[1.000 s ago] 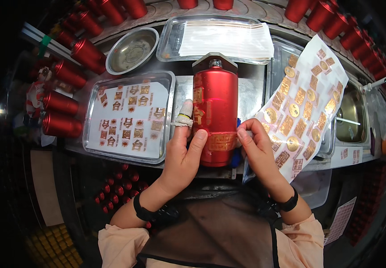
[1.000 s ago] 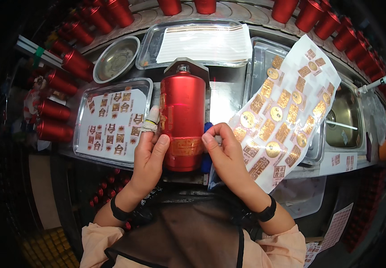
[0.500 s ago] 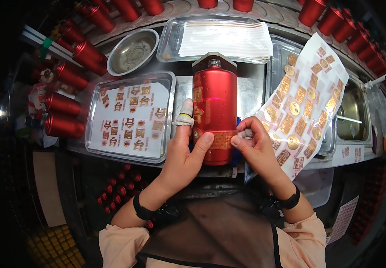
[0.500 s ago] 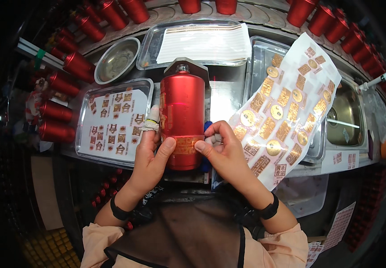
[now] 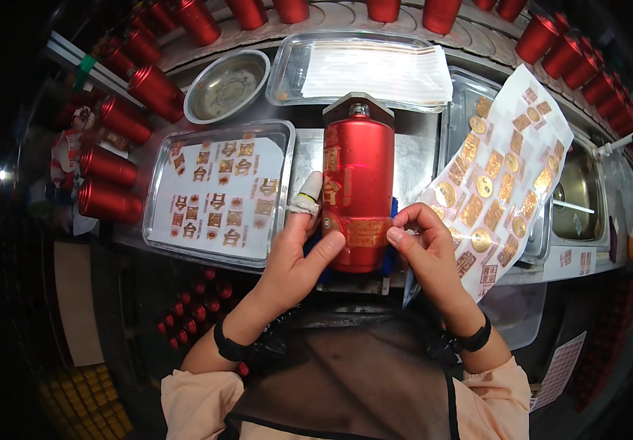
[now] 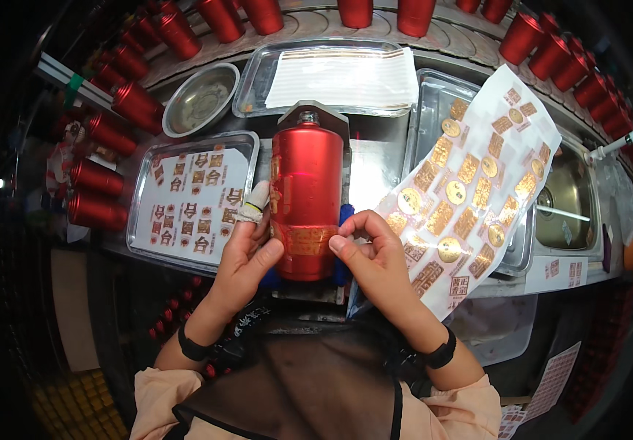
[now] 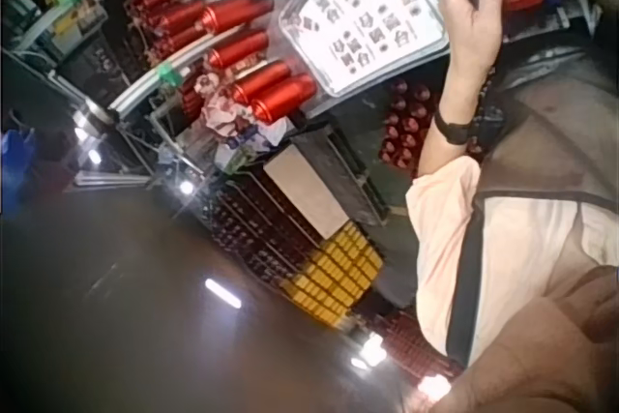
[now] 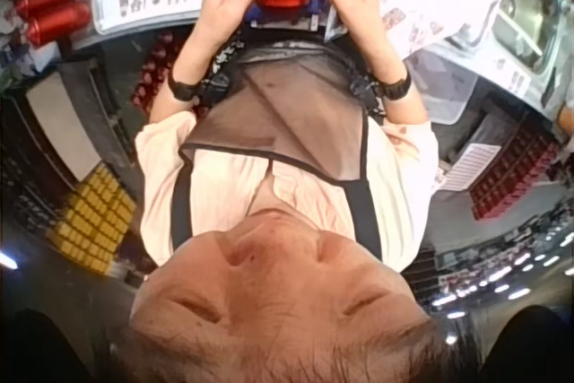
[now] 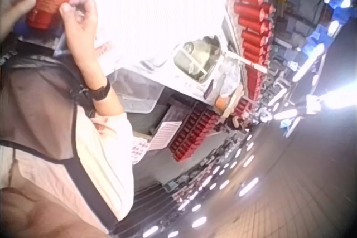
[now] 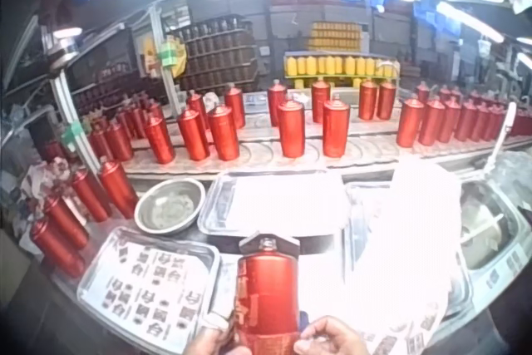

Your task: Manually applying decorative labels and seals to red metal canisters on a factory production line.

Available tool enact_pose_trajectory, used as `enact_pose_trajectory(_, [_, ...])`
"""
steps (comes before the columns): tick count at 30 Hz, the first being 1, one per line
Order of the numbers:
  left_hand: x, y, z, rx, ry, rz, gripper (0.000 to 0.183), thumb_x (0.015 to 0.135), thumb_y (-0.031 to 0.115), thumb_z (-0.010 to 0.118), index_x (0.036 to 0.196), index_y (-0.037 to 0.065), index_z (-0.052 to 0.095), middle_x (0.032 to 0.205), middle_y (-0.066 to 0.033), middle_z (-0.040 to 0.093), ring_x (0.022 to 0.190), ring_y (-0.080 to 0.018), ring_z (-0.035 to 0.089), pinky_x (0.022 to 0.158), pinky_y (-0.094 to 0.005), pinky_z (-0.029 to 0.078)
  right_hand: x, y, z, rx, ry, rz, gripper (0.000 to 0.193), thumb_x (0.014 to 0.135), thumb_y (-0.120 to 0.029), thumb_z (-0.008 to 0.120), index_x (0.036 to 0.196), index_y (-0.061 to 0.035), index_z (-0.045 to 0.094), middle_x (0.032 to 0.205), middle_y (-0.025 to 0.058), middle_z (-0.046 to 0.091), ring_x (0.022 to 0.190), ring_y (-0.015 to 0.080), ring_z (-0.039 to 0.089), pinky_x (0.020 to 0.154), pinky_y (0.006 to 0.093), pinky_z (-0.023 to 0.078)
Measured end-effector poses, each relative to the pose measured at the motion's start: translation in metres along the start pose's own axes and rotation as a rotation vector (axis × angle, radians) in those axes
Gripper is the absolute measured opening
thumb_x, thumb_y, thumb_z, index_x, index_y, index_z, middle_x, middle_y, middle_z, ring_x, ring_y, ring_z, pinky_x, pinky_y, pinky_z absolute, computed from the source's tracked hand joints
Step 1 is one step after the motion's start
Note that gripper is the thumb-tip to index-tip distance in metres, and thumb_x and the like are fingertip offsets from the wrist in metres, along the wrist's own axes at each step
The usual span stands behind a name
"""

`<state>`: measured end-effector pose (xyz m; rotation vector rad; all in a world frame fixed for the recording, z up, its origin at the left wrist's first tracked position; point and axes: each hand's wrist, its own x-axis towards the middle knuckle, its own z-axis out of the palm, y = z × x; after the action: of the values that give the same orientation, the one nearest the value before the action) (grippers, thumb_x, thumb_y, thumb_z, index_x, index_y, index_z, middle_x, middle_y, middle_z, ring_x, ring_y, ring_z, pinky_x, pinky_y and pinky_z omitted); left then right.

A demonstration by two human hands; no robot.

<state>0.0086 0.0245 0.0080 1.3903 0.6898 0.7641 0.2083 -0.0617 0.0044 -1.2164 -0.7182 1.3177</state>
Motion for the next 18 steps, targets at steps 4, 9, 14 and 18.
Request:
enact_pose_trajectory(4, [-0.005,0.003,0.0,0.248,-0.058,0.062,0.092,0.089,0.018,0.072,0.156,-0.005,0.013,0.154,-0.0223,0.035,0.141,-0.0261,0.039,0.114,-0.0359,0.032,0.003,0.002,-0.001,0.037,0.038,0.013,0.012,0.094,-0.005,0.065,0.103,-0.003,0.056,0.095,-0.0007,0.058,0.071,-0.0022,0.053,0.063,0.0129,0.041])
enact_pose_trajectory(9, [-0.006,0.01,0.0,0.519,-0.05,0.164,0.093,0.084,0.021,0.076,0.154,-0.006,0.021,0.153,-0.026,0.037,0.14,-0.0365,0.04,0.115,-0.0407,0.032,-0.01,-0.013,0.005,0.005,0.11,-0.029,0.01,0.094,-0.002,0.063,0.101,-0.0012,0.056,0.095,0.0004,0.059,0.073,0.0,0.055,0.065,0.0142,0.043])
enact_pose_trajectory(14, [-0.007,0.009,-0.001,0.439,-0.063,0.141,0.088,0.087,0.013,0.072,0.155,-0.006,0.019,0.158,-0.0208,0.029,0.146,-0.0274,0.032,0.118,-0.039,0.026,-0.016,-0.026,0.01,-0.126,0.064,-0.142,0.012,0.094,-0.005,0.064,0.1,-0.0029,0.055,0.097,0.0009,0.06,0.076,0.0016,0.056,0.068,0.0154,0.045])
enact_pose_trajectory(18, [-0.005,0.006,0.001,0.449,-0.026,0.165,0.085,0.088,0.015,0.07,0.154,-0.006,0.021,0.157,-0.0216,0.032,0.145,-0.0273,0.034,0.117,-0.0388,0.027,-0.021,-0.035,0.019,-0.146,0.064,-0.191,0.014,0.093,-0.007,0.065,0.1,-0.0039,0.054,0.097,0.0009,0.06,0.079,0.0025,0.056,0.069,0.0164,0.045])
